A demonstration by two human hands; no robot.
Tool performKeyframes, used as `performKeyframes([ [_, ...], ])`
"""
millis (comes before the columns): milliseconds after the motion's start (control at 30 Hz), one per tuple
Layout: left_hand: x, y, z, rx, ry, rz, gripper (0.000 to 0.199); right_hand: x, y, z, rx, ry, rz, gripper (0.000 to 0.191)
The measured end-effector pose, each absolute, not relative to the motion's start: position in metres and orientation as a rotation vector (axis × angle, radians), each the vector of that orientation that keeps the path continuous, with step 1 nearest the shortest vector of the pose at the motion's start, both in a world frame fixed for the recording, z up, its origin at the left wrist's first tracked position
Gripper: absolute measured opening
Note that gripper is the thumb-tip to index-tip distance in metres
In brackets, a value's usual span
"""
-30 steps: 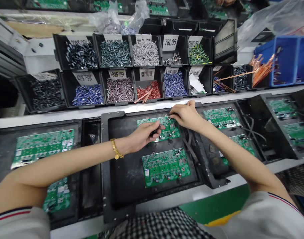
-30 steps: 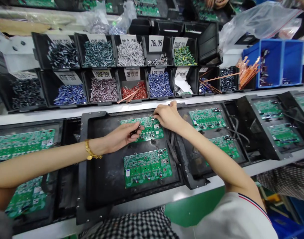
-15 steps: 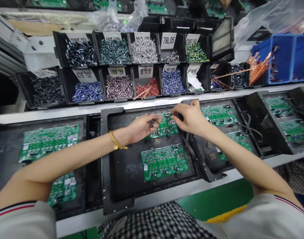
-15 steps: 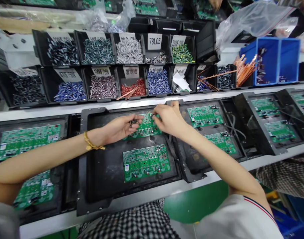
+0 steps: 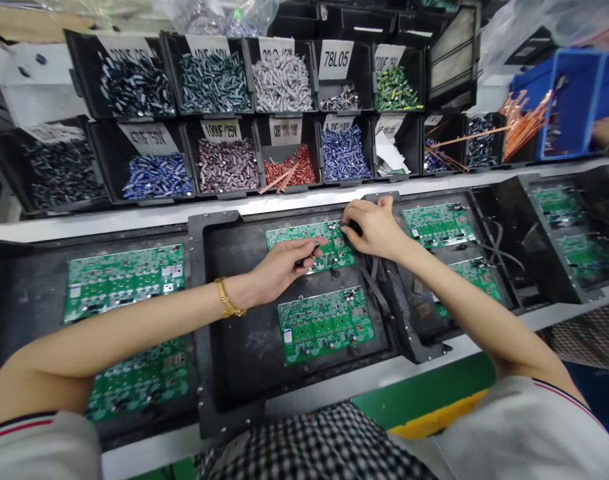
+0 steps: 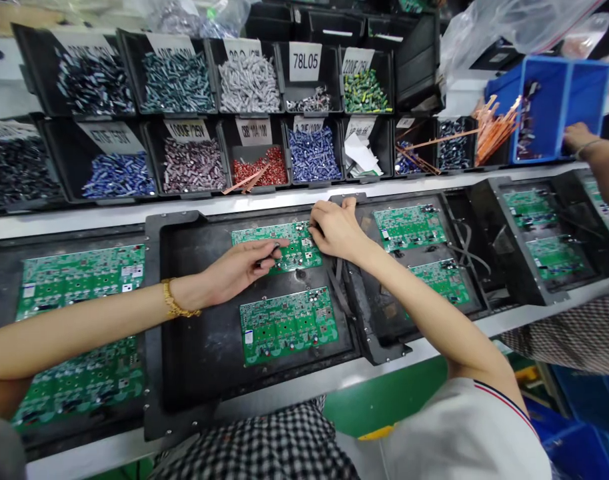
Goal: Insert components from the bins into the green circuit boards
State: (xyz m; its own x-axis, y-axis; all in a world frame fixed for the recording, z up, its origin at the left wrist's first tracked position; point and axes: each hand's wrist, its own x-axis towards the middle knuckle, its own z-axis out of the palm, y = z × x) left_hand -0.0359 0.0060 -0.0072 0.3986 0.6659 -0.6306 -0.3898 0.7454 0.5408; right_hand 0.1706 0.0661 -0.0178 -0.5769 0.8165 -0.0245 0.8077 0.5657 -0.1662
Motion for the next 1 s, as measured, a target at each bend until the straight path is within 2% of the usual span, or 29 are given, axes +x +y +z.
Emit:
performKeyframes([
  [133, -0.035, 0.003, -0.007, 0.335, 0.949, 0.677, 0.015, 0.17, 0.067, -0.019, -1.424, -2.775, 0.204, 0.014],
  [333, -0.034, -0.002, -0.004, 0.275, 0.957, 0.66, 0.031, 0.163, 0.057, -0.011, -1.468, -2.734, 0.157, 0.02],
  [533, -0.018, -0.018, 0.002, 0.357, 0.921, 0.66, 0.032, 0.148, 0.008, 0.023, -1.239, -2.542, 0.642, 0.013],
  [667, -0.012, -0.037, 0.008, 0.351, 0.89, 0.552, 0.028, 0.165, -0.026, 0.03, -1.266, -2.629, 0.444, 0.012],
  [833, -0.018, -0.055, 0.004, 0.436, 0.986, 0.348, 0.015, 0.195, -0.053, 0.007, -1.331, -2.72, 0.291, 0.013],
  [1000, -0.019, -0.056, -0.002, 0.527, 1.0, 0.383, 0.029, 0.2, -0.057, -0.009, -1.361, -2.727, 0.321, 0.012],
])
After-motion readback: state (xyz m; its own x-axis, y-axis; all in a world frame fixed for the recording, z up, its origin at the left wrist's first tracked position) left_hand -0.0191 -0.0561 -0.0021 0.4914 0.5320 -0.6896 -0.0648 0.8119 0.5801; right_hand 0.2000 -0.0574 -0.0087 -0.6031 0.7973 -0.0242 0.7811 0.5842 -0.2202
